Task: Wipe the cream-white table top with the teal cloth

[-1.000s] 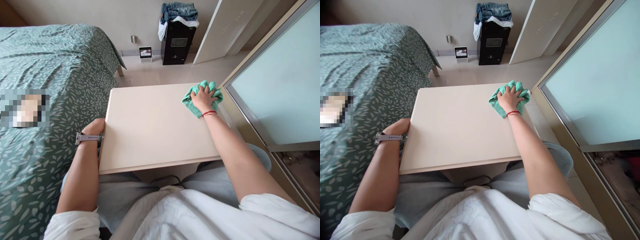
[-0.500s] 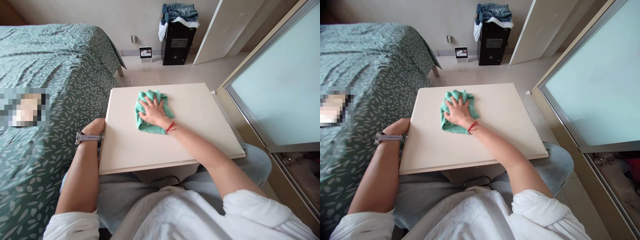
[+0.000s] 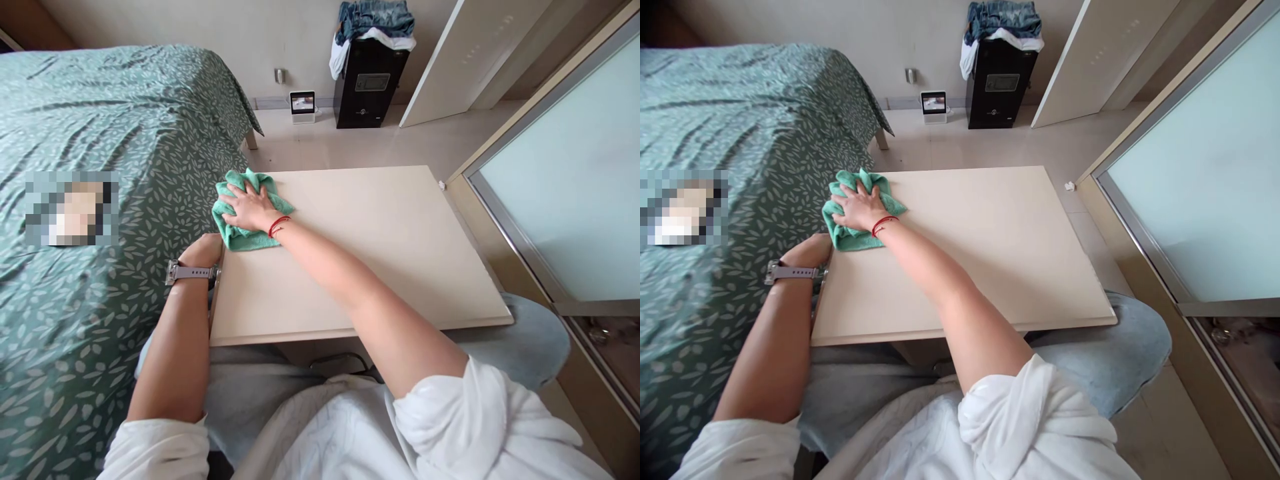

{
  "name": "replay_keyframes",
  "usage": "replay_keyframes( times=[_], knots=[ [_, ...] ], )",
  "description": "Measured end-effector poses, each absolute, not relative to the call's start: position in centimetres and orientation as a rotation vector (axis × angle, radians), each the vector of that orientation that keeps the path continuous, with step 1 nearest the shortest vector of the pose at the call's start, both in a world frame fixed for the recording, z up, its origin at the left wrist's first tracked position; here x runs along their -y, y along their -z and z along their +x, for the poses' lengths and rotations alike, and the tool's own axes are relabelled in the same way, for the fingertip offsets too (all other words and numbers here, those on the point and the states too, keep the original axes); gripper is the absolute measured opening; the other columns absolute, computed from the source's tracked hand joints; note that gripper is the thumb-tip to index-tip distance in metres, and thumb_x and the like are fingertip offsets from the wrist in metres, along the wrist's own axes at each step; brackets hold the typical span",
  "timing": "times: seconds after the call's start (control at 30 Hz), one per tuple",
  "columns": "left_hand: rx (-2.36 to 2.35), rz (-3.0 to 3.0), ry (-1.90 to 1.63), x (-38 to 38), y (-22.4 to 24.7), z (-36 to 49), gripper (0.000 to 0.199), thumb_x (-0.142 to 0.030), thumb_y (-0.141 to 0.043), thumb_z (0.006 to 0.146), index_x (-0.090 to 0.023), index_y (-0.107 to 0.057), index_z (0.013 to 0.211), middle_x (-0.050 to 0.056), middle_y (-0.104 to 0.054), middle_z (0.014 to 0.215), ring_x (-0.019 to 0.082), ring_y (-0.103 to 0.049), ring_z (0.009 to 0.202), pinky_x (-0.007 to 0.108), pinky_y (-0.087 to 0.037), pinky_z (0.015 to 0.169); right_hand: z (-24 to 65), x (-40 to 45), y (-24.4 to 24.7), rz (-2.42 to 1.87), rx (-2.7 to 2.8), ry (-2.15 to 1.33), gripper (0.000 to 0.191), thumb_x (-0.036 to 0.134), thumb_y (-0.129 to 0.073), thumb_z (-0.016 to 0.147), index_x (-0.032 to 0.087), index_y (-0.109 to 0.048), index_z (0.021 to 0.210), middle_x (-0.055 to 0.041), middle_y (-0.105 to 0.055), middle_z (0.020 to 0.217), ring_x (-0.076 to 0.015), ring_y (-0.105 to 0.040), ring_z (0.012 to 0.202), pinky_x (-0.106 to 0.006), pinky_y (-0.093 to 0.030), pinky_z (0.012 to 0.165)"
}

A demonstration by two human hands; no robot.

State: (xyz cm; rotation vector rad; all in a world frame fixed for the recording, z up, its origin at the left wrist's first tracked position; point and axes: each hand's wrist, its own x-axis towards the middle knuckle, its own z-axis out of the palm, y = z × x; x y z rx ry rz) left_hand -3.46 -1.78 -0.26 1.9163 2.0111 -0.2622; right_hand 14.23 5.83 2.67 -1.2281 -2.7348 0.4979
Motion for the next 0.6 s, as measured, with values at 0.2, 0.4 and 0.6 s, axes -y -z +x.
replay_keyframes(
  times=[0.2, 0.4, 0.6],
  knots=[
    [-2.035, 1.909, 0.32, 1.3, 0.4, -4.1, 0.042, -0.024, -0.062, 0.105, -0.016, -0.096, 0.128, 0.029, -0.094, 0.142, 0.043, -0.084, 0.156, 0.044, -0.067, 0.131, 20.8, -9.5, -1.1, -1.484, 2.519, -0.444, 0.081, 0.044, -0.053, 0.122, 0.024, -0.057, 0.2, -0.0177, -0.036, 0.217, -0.0578, -0.031, 0.198, -0.1, -0.027, 0.152],
    [-2.04, 1.907, 0.338, 1.3, 0.5, -4.3, 0.05, -0.016, -0.056, 0.106, -0.014, -0.096, 0.136, 0.029, -0.091, 0.15, 0.042, -0.084, 0.157, 0.044, -0.066, 0.131, 32.1, -11.5, -1.0, -1.837, 2.331, -0.314, 0.081, 0.044, -0.046, 0.124, 0.019, -0.056, 0.2, -0.0229, -0.042, 0.212, -0.0589, -0.042, 0.191, -0.097, -0.036, 0.148],
    [-2.066, 1.89, 0.307, 1.2, 0.4, -4.3, 0.049, -0.018, -0.061, 0.105, -0.014, -0.096, 0.139, 0.028, -0.093, 0.148, 0.041, -0.084, 0.156, 0.042, -0.067, 0.129, 45.3, -11.4, -1.0, -2.29, 1.929, -0.174, 0.077, 0.04, -0.042, 0.126, 0.017, -0.059, 0.197, -0.027, -0.049, 0.208, -0.0561, -0.046, 0.189, -0.091, -0.042, 0.147]
  ],
)
